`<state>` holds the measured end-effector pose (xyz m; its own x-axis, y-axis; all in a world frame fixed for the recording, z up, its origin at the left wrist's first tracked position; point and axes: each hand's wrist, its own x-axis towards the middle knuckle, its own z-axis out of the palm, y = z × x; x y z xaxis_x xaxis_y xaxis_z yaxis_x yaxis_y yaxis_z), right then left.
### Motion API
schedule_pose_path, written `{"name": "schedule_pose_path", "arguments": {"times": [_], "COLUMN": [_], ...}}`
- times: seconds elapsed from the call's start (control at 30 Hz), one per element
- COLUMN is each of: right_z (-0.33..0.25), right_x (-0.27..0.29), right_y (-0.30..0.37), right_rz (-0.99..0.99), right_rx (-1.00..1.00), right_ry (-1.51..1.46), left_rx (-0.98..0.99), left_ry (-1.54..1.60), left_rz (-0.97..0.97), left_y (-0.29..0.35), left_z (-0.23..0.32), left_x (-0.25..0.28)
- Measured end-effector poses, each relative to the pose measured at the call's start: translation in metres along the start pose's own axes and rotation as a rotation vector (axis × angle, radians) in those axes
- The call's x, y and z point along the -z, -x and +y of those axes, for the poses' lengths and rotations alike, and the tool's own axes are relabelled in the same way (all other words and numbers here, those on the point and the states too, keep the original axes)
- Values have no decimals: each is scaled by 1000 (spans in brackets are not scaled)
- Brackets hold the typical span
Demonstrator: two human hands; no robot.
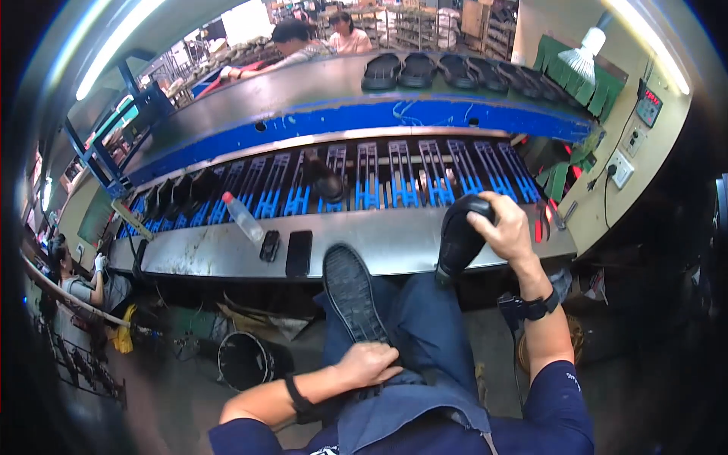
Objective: Assembling and checking shoe soles and uppers on an assembly line workstation.
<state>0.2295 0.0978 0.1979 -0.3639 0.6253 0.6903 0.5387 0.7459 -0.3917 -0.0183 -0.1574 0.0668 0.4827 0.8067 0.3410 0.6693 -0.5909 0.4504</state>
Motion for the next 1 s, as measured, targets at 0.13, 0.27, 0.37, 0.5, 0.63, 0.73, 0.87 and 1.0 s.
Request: {"name": "schedule_pose_path", "arguments": {"times": [0.13,0.27,0.37,0.5,0.63,0.73,0.87,1.0], "right_z": [6,-2,0,-23,-21,-26,-19,-25], "right_x": [-13,-52,-81,-86,-78,-64,-71,-77], "right_y": [47,118,169,246,256,230,219,196], "right_rz": [-102,-185,-331,-171,-372,-402,-374,-463], "right_rx": [-407,-621,-903,-1314,-1373,-1379,-1358,-1258], "right_ry": [-742,-1185,-1755,-1727,-1836,-1815,-1904,-1981], "left_rx": [266,365,988,807,419,414,534,469], "left_ry": [292,-256,586,1171,1788,1735,1588,1665], "left_rz": [13,655,670,520,390,338,498,517], "left_y": [14,-4,13,-11,-13,-8,3,-1], "left_z": [-21,-109,-213,-196,-132,-105,-83,-71], "left_x": [-40,4,-14,11,78,103,100,97]}}
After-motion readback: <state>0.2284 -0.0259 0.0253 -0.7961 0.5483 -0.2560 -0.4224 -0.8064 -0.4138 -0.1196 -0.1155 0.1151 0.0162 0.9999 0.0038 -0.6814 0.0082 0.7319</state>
